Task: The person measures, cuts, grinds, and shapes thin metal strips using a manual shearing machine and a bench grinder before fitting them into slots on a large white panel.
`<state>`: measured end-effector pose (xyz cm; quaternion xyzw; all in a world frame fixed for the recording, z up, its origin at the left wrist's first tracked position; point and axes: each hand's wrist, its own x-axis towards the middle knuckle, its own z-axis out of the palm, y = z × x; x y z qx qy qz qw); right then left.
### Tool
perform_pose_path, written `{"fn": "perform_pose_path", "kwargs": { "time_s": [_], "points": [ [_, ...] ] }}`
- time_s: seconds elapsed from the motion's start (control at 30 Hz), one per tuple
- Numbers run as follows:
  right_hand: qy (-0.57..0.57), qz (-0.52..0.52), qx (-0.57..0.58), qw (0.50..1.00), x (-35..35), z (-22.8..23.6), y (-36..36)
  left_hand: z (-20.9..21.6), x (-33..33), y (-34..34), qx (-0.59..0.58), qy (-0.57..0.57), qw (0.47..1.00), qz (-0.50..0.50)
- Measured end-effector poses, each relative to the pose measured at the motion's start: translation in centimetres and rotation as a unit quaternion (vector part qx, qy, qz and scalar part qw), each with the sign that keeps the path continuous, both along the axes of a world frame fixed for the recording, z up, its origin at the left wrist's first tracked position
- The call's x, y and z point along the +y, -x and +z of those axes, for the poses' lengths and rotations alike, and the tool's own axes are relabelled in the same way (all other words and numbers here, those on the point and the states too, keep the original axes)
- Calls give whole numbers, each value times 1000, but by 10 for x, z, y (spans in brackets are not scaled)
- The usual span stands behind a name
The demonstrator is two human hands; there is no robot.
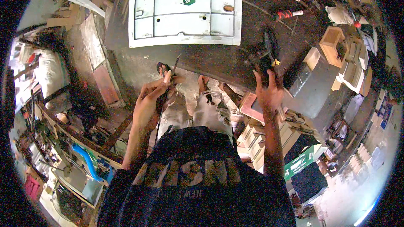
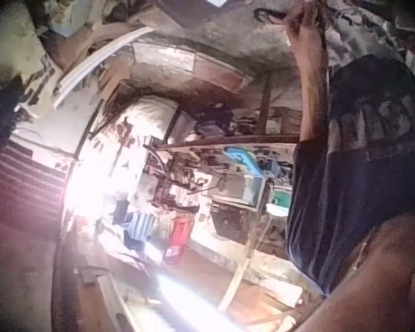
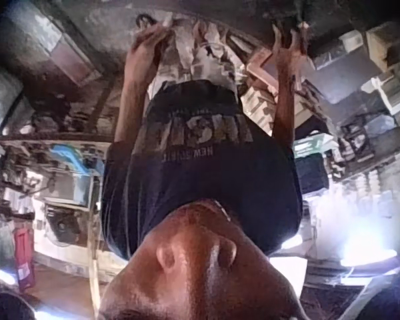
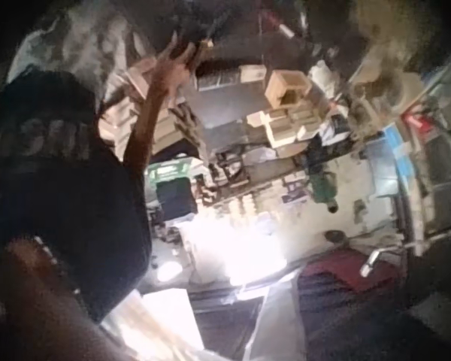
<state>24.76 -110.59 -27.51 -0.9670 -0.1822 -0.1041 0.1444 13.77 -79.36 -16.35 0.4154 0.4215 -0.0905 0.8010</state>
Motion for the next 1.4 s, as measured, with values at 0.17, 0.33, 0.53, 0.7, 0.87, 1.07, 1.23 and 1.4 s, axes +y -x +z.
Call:
{"fn": "perform_pose_path", "kwargs": {
  "time_s": [0.17,0.33,0.53,0.7,0.87,1.07,1.23,1.4],
  "points": [
    [-235,14,148,960,74,80,-4,4,-5,0,78,-37,995,-52],
    [-401,103,342,843,111,110,-11,17,-16,-11,33,-7,993,-113],
    [-556,205,318,740,119,92,-11,45,-28,-20,69,-108,983,-131],
    [-621,176,274,713,137,93,-5,42,-4,-18,27,-97,973,-206],
    [-549,136,191,802,156,86,-2,32,26,-23,-84,-293,909,-283],
    [-496,-5,276,824,216,78,36,-3,114,-35,-185,-402,805,-395],
    [-343,-310,44,886,180,1,41,-39,204,-62,-234,-434,767,-410],
    [-87,-324,-32,941,161,-19,31,-68,237,-90,-346,-527,675,-383]
  ]
}}
